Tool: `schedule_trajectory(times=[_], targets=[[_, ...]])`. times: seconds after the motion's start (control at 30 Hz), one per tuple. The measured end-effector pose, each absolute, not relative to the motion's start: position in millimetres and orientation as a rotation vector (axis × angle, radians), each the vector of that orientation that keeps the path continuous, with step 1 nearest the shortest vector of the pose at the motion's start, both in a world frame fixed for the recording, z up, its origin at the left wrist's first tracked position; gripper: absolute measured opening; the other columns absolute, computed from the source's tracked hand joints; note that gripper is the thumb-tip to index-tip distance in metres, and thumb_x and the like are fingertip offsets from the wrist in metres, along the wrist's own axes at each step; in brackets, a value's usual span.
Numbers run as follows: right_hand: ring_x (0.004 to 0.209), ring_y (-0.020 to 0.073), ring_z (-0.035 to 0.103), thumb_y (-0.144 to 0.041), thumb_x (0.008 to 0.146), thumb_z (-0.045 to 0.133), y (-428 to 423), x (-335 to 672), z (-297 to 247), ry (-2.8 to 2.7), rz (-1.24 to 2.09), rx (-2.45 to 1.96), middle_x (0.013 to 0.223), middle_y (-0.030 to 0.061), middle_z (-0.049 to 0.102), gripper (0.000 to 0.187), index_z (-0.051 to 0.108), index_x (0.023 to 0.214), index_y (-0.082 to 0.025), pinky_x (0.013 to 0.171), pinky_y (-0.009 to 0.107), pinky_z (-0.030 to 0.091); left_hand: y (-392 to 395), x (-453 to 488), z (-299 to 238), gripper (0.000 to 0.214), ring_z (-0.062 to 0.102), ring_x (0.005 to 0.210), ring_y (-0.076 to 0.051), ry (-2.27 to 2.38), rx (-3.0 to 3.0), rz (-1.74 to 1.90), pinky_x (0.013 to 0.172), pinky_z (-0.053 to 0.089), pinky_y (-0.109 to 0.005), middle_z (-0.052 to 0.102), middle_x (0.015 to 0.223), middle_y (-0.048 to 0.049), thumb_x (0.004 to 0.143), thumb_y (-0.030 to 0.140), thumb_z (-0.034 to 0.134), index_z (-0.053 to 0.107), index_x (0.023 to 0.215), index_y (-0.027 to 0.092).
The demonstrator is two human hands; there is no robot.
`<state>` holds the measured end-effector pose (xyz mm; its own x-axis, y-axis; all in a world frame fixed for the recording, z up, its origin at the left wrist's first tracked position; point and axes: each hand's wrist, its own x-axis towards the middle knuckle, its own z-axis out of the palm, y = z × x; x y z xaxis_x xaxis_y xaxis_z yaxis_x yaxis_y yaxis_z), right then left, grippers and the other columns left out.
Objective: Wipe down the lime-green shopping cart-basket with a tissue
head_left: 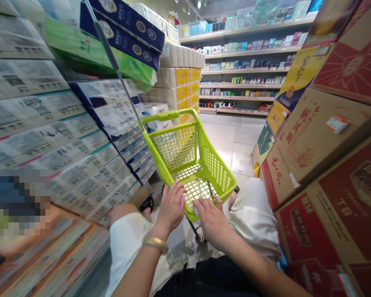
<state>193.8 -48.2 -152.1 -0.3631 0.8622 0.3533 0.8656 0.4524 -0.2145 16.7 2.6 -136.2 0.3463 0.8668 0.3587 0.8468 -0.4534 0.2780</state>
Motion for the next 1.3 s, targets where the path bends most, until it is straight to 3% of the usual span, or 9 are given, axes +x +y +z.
schedule_trajectory(times=[0.2,0.43,0.73,0.97,1.3], targets=[[0.107,0.0234,0.054,-0.001,0.082,0.045,-40,211,-153,-2.176,-0.061,-1.609,0.112,0.0098,0.063,0.045,0.056,0.122,-0.019,0.108,0.048,0.022,7,21,-142,0.030,0.042,0.136,-0.024,1.642,2.520,0.760,0.114,0.029,-0.057,0.061,0.123,-0.0096,0.092,0.016,0.031,0.059,0.102,0.020],[0.103,0.0226,0.054,-0.009,0.084,0.049,-47,157,-152,-2.189,0.063,-1.484,0.107,0.0076,0.063,0.038,0.055,0.120,-0.018,0.108,0.045,0.021,11,23,-143,0.030,0.042,0.136,-0.025,1.662,2.502,0.794,0.110,0.035,-0.052,0.061,0.121,-0.0108,0.090,0.014,0.031,0.059,0.099,0.019],[0.105,0.0210,0.055,-0.012,0.084,0.048,-34,209,-160,-1.913,0.020,-1.518,0.110,0.0071,0.064,0.035,0.055,0.117,-0.019,0.108,0.044,0.018,13,21,-149,0.027,0.041,0.136,-0.024,1.645,2.495,0.852,0.112,0.035,-0.052,0.060,0.122,-0.0097,0.091,0.014,0.031,0.057,0.097,0.020],[0.101,0.0219,0.054,-0.026,0.091,0.050,-44,164,-156,-1.986,0.039,-1.455,0.106,0.0071,0.064,0.027,0.055,0.116,-0.018,0.107,0.043,0.022,14,29,-157,0.023,0.038,0.137,-0.024,1.601,2.509,0.985,0.113,0.039,-0.047,0.058,0.118,-0.0103,0.091,0.016,0.034,0.056,0.098,0.018],[0.096,0.0181,0.056,-0.013,0.090,0.045,-29,204,-167,-1.804,-0.071,-1.548,0.095,0.0027,0.065,0.023,0.061,0.105,-0.021,0.106,0.041,0.018,12,27,-154,0.022,0.035,0.138,-0.024,1.527,2.516,0.964,0.115,0.037,-0.049,0.055,0.118,-0.0098,0.092,0.015,0.034,0.055,0.095,0.018]])
